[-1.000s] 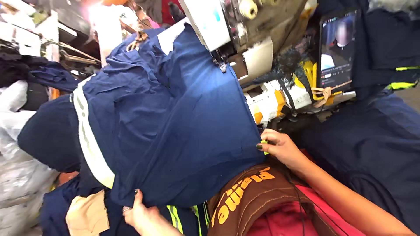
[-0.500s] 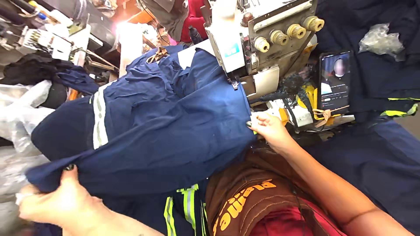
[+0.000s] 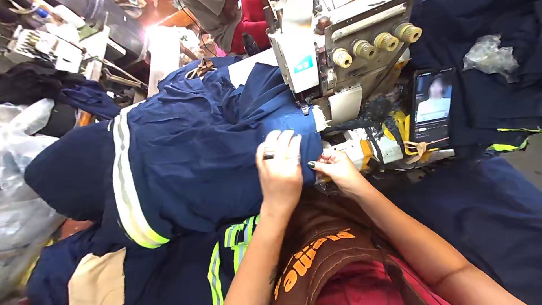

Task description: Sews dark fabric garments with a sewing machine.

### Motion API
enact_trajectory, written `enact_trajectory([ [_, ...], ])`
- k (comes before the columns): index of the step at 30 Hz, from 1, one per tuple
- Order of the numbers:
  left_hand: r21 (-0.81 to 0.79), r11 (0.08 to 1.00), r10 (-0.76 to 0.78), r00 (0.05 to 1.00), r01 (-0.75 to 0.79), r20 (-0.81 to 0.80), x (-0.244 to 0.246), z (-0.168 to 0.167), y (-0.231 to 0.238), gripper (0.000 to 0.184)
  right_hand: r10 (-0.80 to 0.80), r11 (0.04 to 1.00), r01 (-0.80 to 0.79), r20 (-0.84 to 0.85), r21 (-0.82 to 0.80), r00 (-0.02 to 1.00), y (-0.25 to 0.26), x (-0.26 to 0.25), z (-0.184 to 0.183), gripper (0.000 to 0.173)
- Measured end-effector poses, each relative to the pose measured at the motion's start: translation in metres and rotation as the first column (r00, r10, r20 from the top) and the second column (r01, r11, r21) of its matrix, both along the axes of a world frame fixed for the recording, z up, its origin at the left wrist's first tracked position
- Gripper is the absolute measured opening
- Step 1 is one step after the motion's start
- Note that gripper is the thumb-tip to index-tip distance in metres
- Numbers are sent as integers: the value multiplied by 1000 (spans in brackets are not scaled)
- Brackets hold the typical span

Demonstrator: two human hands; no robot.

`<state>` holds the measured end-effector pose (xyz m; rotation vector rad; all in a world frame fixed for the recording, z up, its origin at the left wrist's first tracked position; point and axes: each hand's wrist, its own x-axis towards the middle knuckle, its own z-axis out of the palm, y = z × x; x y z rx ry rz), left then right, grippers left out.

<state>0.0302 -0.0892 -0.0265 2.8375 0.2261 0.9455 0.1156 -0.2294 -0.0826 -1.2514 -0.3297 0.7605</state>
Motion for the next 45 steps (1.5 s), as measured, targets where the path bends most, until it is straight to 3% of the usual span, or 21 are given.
enact_trajectory([
  [7, 105, 993, 48, 999, -49, 6, 18, -20, -31, 30, 16, 1000, -17, 65, 11, 998, -19, 2, 13, 6],
  [17, 83, 994, 77, 997, -78, 16, 38, -16, -37, 29, -53, 998, 48, 145, 38, 988, -11, 17, 16, 9],
  [19, 69, 994, 84, 996, -85, 26, 43, -15, -34, 29, -12, 999, 3, 202, 43, 979, -2, 22, 14, 15],
  [28, 61, 992, 111, 991, -107, -76, 37, -23, -26, 37, 252, 966, -257, 224, -4, 941, 4, -35, -12, 3],
  [33, -106, 994, 13, 999, -18, -50, 58, -3, 14, 30, 326, 945, -253, 532, -208, 781, 5, -19, 1, 20],
  [37, -152, 974, 146, 977, -170, -152, 83, 17, 60, 28, 199, 979, -93, 727, -183, 657, 12, 2, 26, 24],
  [41, -104, 959, 264, 964, -264, -9, 51, 33, 75, 32, 83, 983, 92, 824, -162, 561, 28, 23, 59, 21],
  [43, -58, 956, 291, 954, -287, 77, 26, 35, 68, 29, 108, 975, 114, 855, -191, 507, 40, 32, 70, 39],
  [45, -27, 950, 311, 934, -311, 179, 5, 36, 56, 27, 185, 969, 46, 835, -243, 518, 52, 38, 71, 59],
])
